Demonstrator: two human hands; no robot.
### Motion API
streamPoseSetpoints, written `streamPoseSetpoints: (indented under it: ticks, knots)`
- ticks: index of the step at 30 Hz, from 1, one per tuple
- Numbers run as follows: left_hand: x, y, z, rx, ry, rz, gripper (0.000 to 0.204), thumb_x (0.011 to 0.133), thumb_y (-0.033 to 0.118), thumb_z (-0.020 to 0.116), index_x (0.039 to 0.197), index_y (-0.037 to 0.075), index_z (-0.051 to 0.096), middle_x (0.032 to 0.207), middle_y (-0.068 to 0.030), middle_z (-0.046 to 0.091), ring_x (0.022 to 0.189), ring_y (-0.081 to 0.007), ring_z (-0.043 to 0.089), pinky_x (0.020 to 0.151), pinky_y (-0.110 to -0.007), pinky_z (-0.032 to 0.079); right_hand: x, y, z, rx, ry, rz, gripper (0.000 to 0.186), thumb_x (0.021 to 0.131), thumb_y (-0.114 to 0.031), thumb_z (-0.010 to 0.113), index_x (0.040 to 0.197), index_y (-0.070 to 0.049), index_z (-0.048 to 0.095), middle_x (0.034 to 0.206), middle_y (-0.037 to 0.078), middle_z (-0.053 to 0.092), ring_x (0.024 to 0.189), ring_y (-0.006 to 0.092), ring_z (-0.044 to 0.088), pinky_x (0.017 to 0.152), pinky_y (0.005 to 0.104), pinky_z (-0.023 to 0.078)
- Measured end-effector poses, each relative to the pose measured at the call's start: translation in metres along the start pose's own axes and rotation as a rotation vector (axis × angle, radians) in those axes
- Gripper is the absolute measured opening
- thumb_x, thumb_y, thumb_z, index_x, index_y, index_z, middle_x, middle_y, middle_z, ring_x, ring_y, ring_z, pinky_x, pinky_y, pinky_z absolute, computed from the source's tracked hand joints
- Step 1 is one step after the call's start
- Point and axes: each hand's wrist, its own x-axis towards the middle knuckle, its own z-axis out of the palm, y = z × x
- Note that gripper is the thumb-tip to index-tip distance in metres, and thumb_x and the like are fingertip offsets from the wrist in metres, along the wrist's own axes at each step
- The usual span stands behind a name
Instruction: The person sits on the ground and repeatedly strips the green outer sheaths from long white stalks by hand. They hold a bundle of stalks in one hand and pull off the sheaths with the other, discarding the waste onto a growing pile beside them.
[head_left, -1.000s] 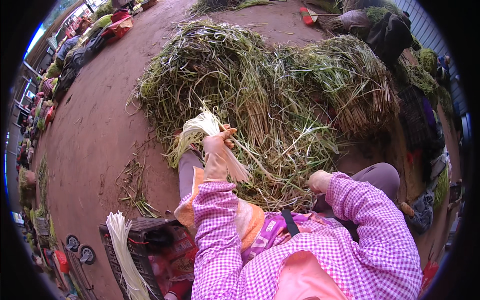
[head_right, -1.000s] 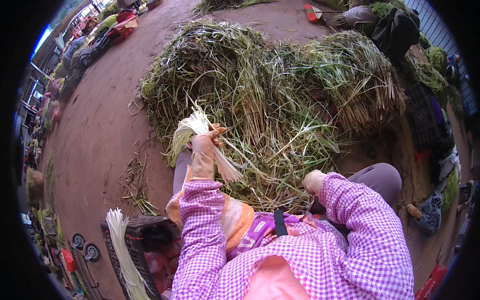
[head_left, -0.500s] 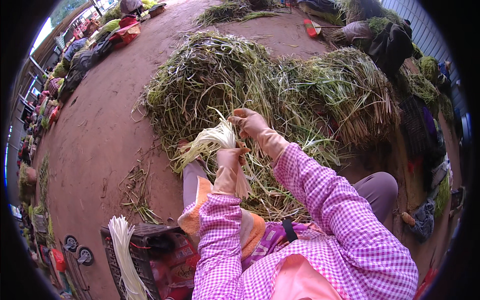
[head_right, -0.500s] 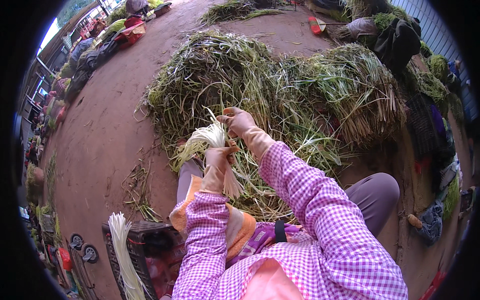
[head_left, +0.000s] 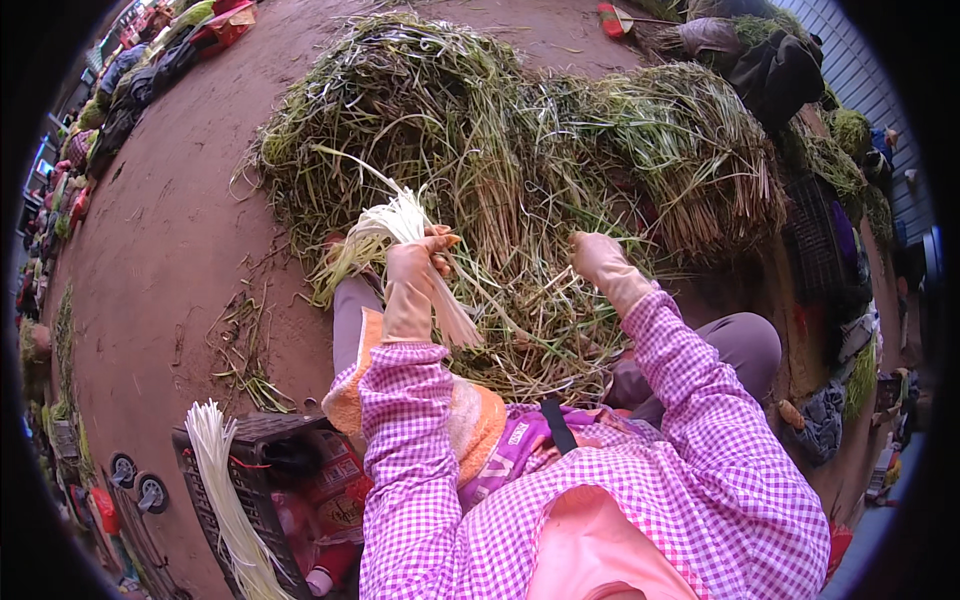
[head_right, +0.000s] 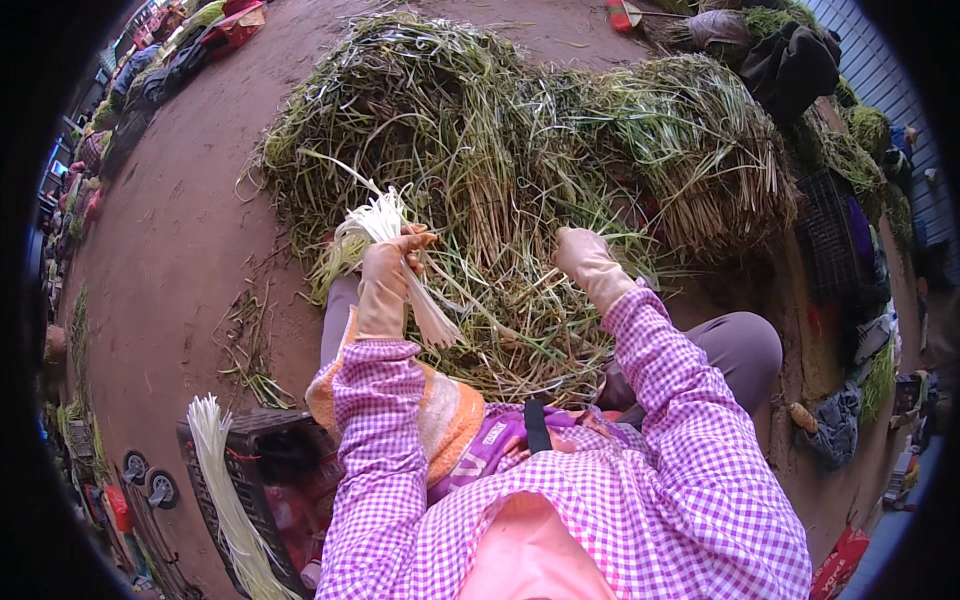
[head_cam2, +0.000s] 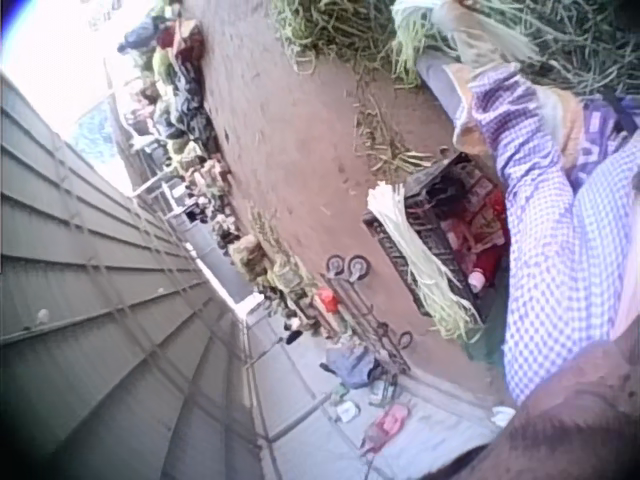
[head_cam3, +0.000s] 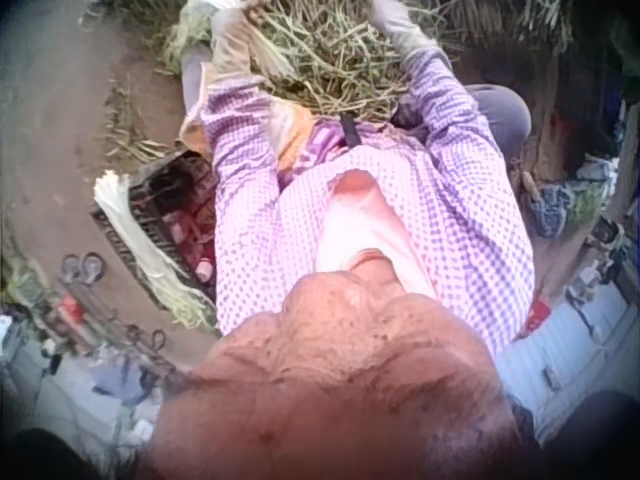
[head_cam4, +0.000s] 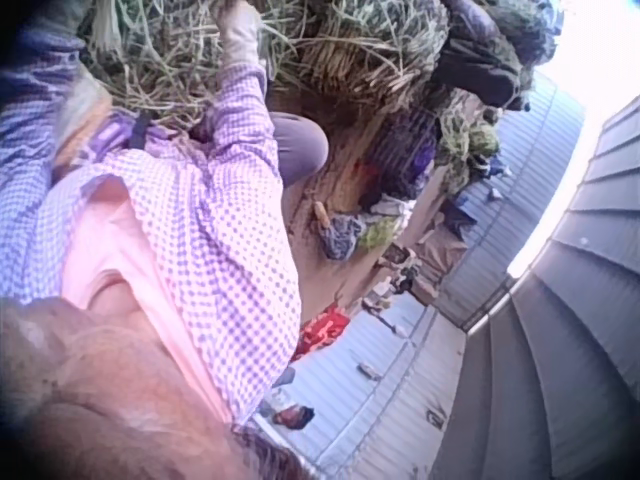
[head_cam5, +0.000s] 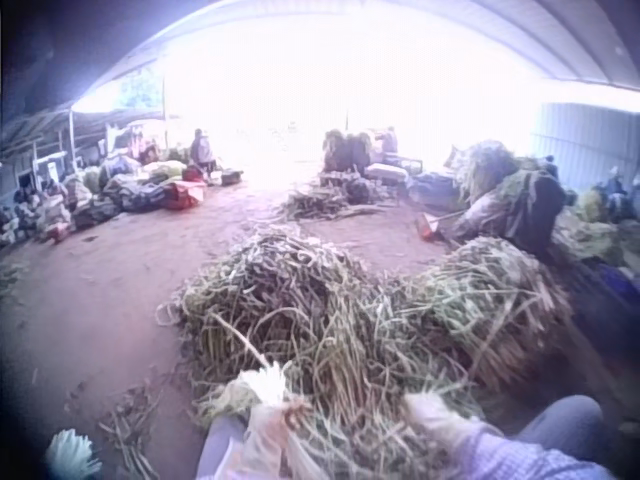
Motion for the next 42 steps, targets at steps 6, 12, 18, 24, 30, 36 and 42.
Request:
streamPoseSetpoints:
  ticks: [6,12,18,24,30,36,42]
  knots:
    - [-0.005,0.010,-0.001,-0.022,0.017,-0.008,0.018,0.093,0.004,0.058,0.108,-0.003,0.065,0.092,-0.0138,0.071,0.051,-0.0064,0.051,0.045,-0.020,0.048,-0.050,-0.045,0.086,0.508,0.019,-0.700,0.059,0.085,-0.032,0.073,0.138,-0.021,0.051,0.124,0.013,0.064,0.095,0.0184,0.067,0.075,0.0304,0.058]
    - [-0.003,0.003,0.003,-0.202,-0.051,0.072,0.024,0.091,0.012,0.066,0.112,0.000,0.064,0.089,-0.0101,0.072,0.047,-0.0061,0.053,0.043,-0.021,0.050,-0.052,-0.059,0.082,1.215,-0.347,-0.422,0.022,0.100,-0.017,0.054,0.110,-0.004,0.068,0.082,0.004,0.070,0.056,0.0081,0.061,0.049,0.0225,0.051]
    - [0.006,-0.014,0.015,0.086,-0.113,-0.074,0.013,0.092,0.008,0.064,0.096,-0.004,0.067,0.077,-0.0153,0.071,0.046,-0.0126,0.057,0.040,-0.025,0.046,-0.059,-0.077,0.033,0.543,-0.170,-0.743,0.027,0.097,-0.030,0.057,0.116,-0.014,0.068,0.081,0.006,0.071,0.070,0.0200,0.069,0.065,0.0356,0.054]
    - [0.002,-0.018,0.011,0.144,-0.227,-0.118,0.012,0.091,0.006,0.063,0.093,-0.005,0.067,0.070,-0.0123,0.069,0.044,-0.0142,0.055,0.040,-0.028,0.046,-0.064,-0.104,-0.001,-0.041,-0.076,-0.968,0.021,0.090,-0.021,0.055,0.102,-0.011,0.069,0.076,0.013,0.069,0.074,0.0281,0.069,0.065,0.0385,0.055]
    - [0.005,-0.010,0.007,-0.035,-0.096,-0.040,0.018,0.096,0.012,0.058,0.095,-0.005,0.067,0.067,-0.0110,0.065,0.044,-0.0141,0.053,0.039,-0.029,0.047,-0.085,-0.082,0.090,-0.531,-0.427,-1.053,0.028,0.088,-0.019,0.056,0.106,-0.003,0.071,0.103,0.016,0.070,0.095,0.0317,0.068,0.079,0.0420,0.055]
    - [0.016,0.004,-0.017,-0.345,-0.128,0.015,0.017,0.095,0.012,0.060,0.100,-0.004,0.063,0.077,-0.0147,0.065,0.054,-0.0146,0.054,0.050,-0.027,0.047,-0.101,0.004,0.123,-0.774,-0.868,-0.586,0.047,0.081,-0.022,0.069,0.126,-0.009,0.064,0.130,0.012,0.061,0.122,0.0292,0.055,0.096,0.0445,0.048]
    - [0.014,-0.011,0.000,-0.207,-0.165,-0.039,0.019,0.095,0.013,0.060,0.101,-0.006,0.062,0.080,-0.0148,0.066,0.058,-0.0183,0.060,0.053,-0.030,0.055,-0.062,-0.022,0.014,0.728,-0.217,-0.264,0.038,0.095,-0.033,0.062,0.125,-0.010,0.062,0.095,0.005,0.072,0.059,0.0100,0.060,0.061,0.0270,0.053]
